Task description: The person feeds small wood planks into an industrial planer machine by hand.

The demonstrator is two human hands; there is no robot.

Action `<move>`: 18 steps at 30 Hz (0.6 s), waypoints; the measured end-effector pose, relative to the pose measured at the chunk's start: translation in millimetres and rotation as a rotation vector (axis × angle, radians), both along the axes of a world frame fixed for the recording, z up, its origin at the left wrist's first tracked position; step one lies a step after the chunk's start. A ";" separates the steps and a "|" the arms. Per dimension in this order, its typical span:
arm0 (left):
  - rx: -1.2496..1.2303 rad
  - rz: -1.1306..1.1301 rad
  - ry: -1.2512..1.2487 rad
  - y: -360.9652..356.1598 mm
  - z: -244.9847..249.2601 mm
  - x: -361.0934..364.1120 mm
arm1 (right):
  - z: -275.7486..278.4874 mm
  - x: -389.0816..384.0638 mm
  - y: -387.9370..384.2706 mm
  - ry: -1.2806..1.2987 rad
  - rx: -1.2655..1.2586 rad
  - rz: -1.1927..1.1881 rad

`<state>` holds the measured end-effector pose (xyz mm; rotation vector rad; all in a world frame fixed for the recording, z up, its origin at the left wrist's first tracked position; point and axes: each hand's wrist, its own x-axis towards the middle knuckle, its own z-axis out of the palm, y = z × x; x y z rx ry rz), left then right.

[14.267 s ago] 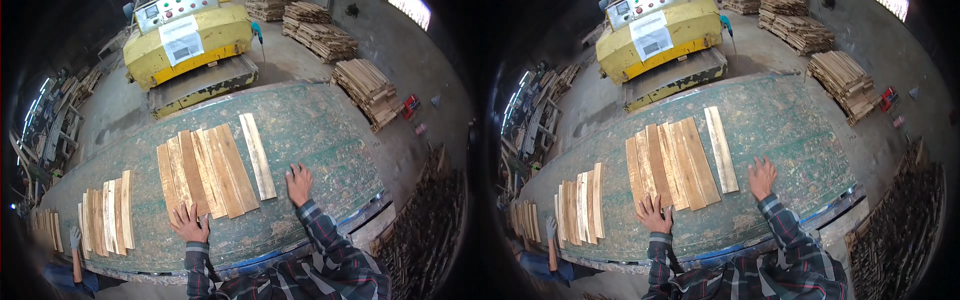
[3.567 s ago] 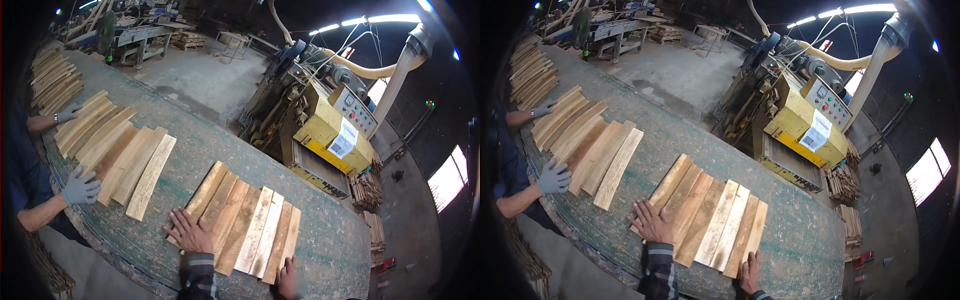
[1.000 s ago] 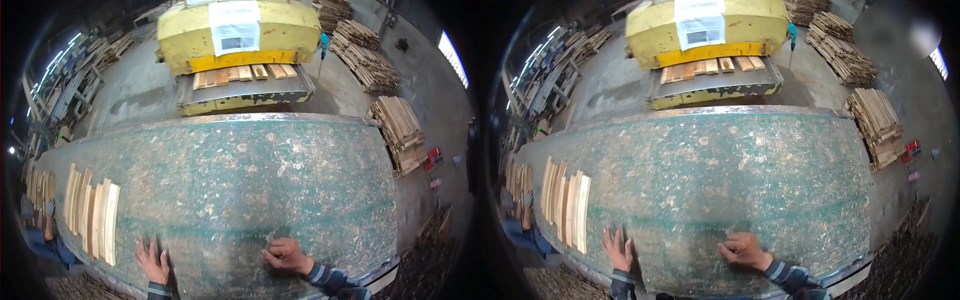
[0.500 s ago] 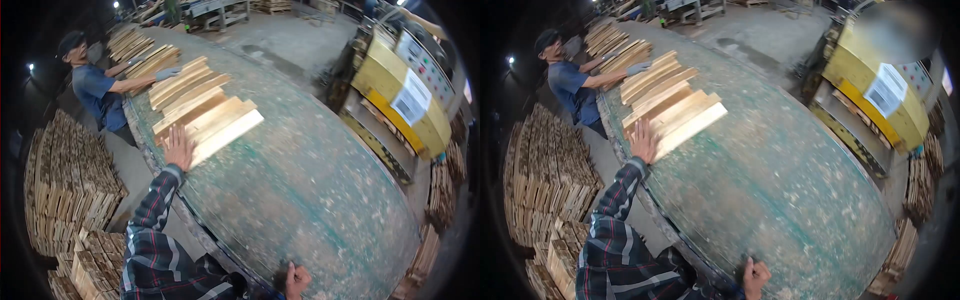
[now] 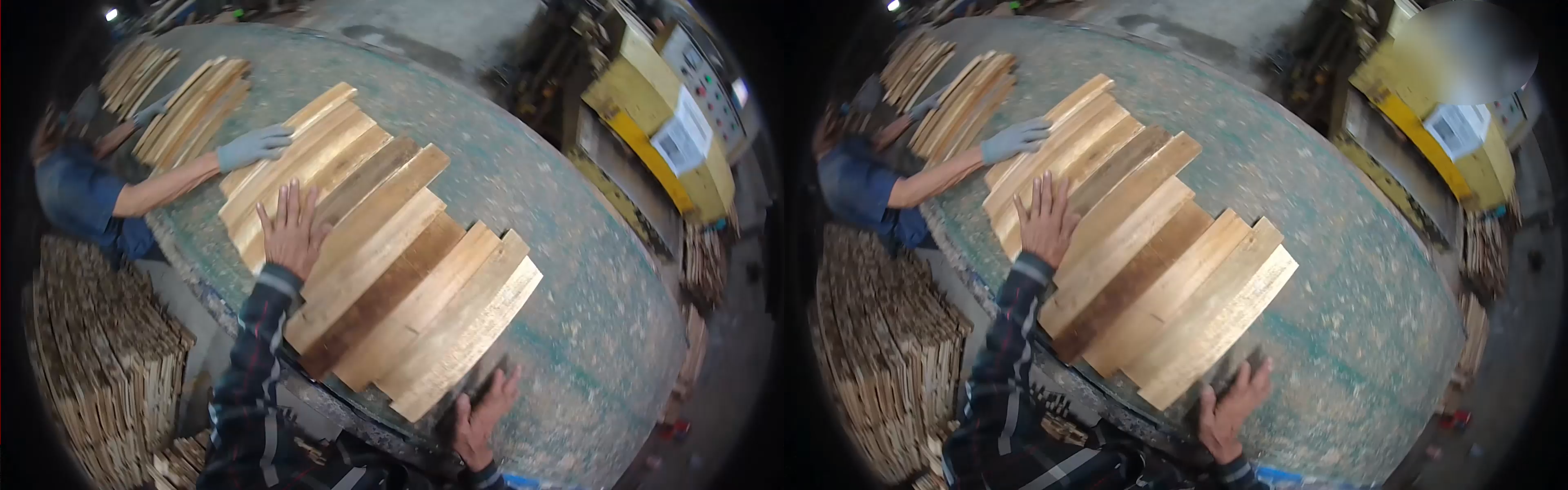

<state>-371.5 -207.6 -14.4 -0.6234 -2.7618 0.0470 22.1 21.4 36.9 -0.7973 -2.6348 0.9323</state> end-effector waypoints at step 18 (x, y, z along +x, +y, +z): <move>0.019 -0.267 -0.303 268.6 23.9 306.9 | -29.0 217.6 192.4 -0.039 0.162 -0.226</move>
